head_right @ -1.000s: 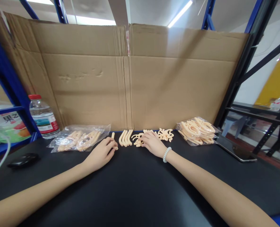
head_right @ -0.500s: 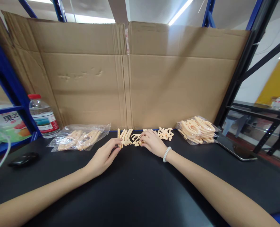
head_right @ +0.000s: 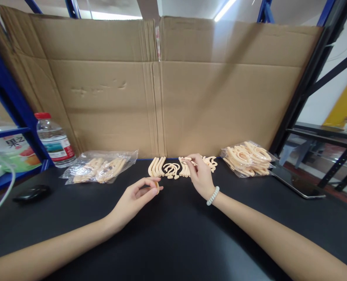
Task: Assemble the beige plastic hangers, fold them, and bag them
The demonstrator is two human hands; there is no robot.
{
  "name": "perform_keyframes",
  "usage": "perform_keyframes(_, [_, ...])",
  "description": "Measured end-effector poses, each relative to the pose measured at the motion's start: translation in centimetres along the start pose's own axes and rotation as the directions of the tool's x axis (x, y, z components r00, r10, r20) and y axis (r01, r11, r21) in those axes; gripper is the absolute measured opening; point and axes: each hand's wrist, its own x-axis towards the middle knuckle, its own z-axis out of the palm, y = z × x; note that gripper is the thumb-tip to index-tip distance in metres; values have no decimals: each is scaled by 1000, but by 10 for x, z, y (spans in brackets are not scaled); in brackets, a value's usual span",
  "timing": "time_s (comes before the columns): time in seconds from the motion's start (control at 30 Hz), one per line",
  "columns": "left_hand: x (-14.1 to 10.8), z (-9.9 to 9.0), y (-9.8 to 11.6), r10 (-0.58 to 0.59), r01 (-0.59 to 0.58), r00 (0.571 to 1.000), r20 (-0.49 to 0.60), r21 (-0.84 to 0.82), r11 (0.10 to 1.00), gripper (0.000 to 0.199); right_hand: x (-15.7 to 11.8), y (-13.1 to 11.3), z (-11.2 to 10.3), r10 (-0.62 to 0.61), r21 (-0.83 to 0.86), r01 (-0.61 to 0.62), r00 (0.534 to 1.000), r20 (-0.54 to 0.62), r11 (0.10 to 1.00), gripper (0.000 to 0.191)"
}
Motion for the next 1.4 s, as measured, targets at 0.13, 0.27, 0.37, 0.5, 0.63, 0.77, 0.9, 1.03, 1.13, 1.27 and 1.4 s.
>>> perform_keyframes(0.13, [1,-1,0,-19,19,1000,-20,-2,1000,24,-3,-13,5,173,275,-183,983,59,944,23])
perform_keyframes(0.27, [0,0,2,-13,13,1000,1,5,1000,22,-5,-25,8,278,474,-289,956,95,831,27])
perform_keyframes(0.37, [0,0,2,-1,1,1000,-1,14,1000,21,-7,-29,9,291,512,-304,951,107,803,22])
perform_keyframes(0.5, [0,-1,2,31,-31,999,16,12,999,19,-9,-31,8,237,414,-261,965,109,872,22])
perform_keyframes(0.63, [-1,0,0,51,-49,998,39,-60,997,23,-12,-34,5,98,179,-136,973,208,974,24])
perform_keyframes(0.77, [-2,1,-3,7,-1,999,41,-151,989,37,-16,-37,4,61,76,-84,964,259,994,2])
perform_keyframes(0.9, [0,0,-4,-27,27,1000,2,-165,986,45,-19,-38,5,-45,-18,53,951,305,998,15])
perform_keyframes(1.03, [2,-1,-1,-58,64,997,50,-149,987,59,-17,-33,6,-125,-101,165,939,320,981,27])
perform_keyframes(1.13, [2,-2,1,-85,94,992,91,-107,990,53,-16,-26,7,-179,-120,232,921,347,965,30])
perform_keyframes(1.27, [2,-1,2,-83,90,989,122,-47,995,39,-17,-20,7,-188,-99,242,906,380,965,37])
perform_keyframes(1.4, [2,-2,2,-66,70,991,120,-29,997,38,-20,-13,8,-110,16,116,881,461,993,61])
